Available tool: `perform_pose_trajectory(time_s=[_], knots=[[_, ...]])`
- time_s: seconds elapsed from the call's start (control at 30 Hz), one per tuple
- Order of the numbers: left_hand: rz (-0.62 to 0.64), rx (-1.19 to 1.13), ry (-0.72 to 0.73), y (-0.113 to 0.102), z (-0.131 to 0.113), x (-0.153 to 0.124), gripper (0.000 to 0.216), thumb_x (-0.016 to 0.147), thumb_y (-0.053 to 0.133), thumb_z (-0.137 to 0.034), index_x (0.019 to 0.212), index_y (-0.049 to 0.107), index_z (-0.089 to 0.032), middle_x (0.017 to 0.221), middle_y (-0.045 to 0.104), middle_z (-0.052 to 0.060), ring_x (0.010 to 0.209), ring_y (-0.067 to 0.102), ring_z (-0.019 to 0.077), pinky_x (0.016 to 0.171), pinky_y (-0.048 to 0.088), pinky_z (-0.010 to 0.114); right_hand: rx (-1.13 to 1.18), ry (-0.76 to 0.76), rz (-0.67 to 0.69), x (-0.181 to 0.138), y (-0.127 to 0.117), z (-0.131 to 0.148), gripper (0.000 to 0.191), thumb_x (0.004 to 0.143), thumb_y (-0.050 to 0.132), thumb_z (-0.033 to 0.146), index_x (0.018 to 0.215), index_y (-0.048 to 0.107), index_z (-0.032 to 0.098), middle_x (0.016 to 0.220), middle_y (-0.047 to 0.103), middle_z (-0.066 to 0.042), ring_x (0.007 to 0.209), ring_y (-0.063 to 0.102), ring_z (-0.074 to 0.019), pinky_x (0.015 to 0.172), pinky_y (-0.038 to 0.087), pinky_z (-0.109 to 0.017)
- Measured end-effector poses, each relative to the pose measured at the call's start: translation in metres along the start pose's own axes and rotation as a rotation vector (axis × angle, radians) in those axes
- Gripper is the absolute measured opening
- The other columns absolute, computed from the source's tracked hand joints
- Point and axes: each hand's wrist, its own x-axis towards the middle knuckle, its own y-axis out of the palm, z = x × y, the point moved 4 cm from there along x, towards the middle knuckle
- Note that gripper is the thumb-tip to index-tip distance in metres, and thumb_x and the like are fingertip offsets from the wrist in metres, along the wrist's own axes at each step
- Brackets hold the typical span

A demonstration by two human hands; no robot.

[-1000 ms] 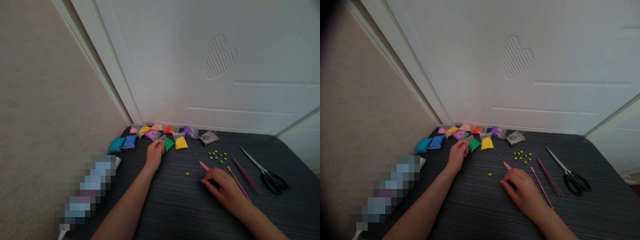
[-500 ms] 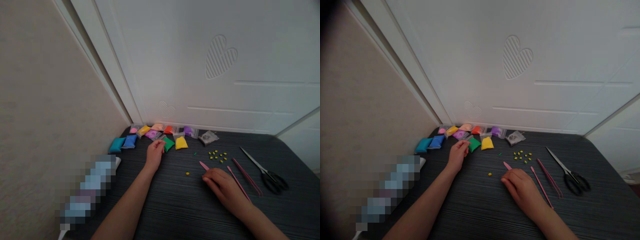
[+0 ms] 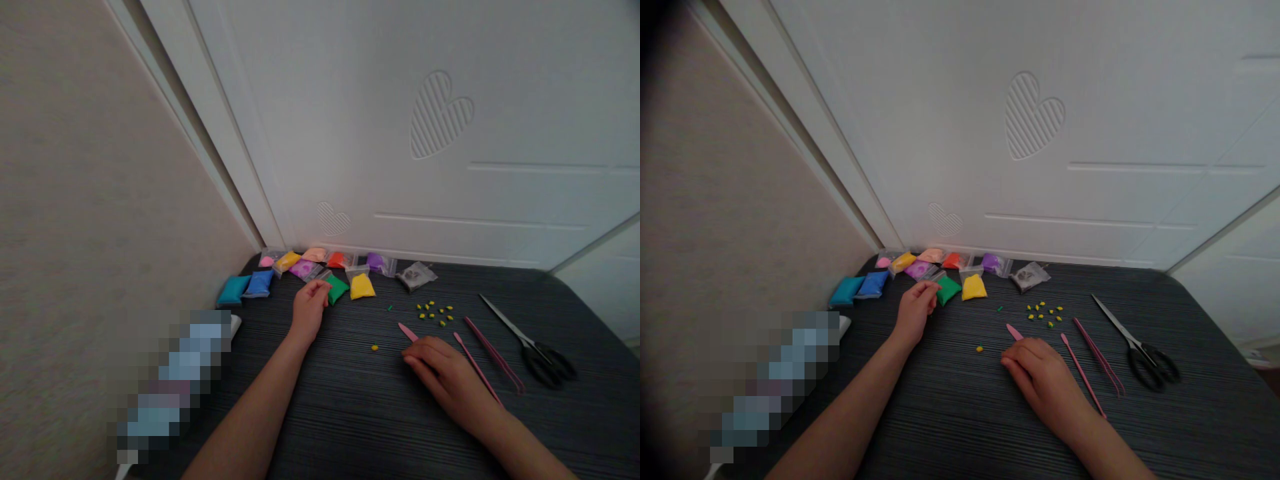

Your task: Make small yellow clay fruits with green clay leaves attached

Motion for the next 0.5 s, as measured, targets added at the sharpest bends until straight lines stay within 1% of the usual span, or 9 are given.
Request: perform_pose_trajectory(time_s=[0.1,0.23,0.37,0.5], knots=[[0.003,0.000,0.001,0.0003,0.0000,0.0005,0.018,0.074,0.053,-0.032,0.065,0.056,-0.017,0.045,0.041,-0.006,0.041,0.034,0.0062,0.041,0.025,0.019,-0.016,0.025,0.012,-0.0007,-0.0004,0.0009,0.019,0.090,0.037,0.029,0.079,0.051,0.022,0.082,0.055,-0.002,0.080,0.051,-0.0143,0.074,0.040,-0.030],[0.002,0.000,0.004,0.0006,0.0004,0.0012,0.017,0.074,0.053,-0.031,0.067,0.057,-0.017,0.046,0.042,-0.006,0.041,0.034,0.0062,0.041,0.025,0.019,-0.019,0.027,-0.015,-0.0011,-0.0006,0.0008,0.023,0.088,0.039,0.031,0.068,0.042,0.020,0.074,0.051,-0.001,0.073,0.048,-0.0137,0.068,0.038,-0.030],[0.004,0.003,0.005,0.0007,0.0005,0.0010,0.017,0.074,0.053,-0.032,0.066,0.056,-0.017,0.045,0.042,-0.006,0.041,0.034,0.0064,0.041,0.025,0.019,-0.002,0.025,-0.038,-0.0017,-0.0011,0.0017,0.021,0.087,0.041,0.029,0.068,0.040,0.020,0.073,0.050,0.000,0.071,0.047,-0.0133,0.066,0.038,-0.029],[0.001,0.005,0.003,0.0007,0.0000,0.0009,0.017,0.074,0.053,-0.032,0.066,0.056,-0.017,0.045,0.042,-0.006,0.041,0.035,0.0067,0.042,0.026,0.020,0.005,0.016,-0.024,-0.0013,-0.0013,0.0031,0.011,0.086,0.043,0.027,0.077,0.046,0.021,0.080,0.053,-0.001,0.077,0.050,-0.0140,0.071,0.040,-0.030]])
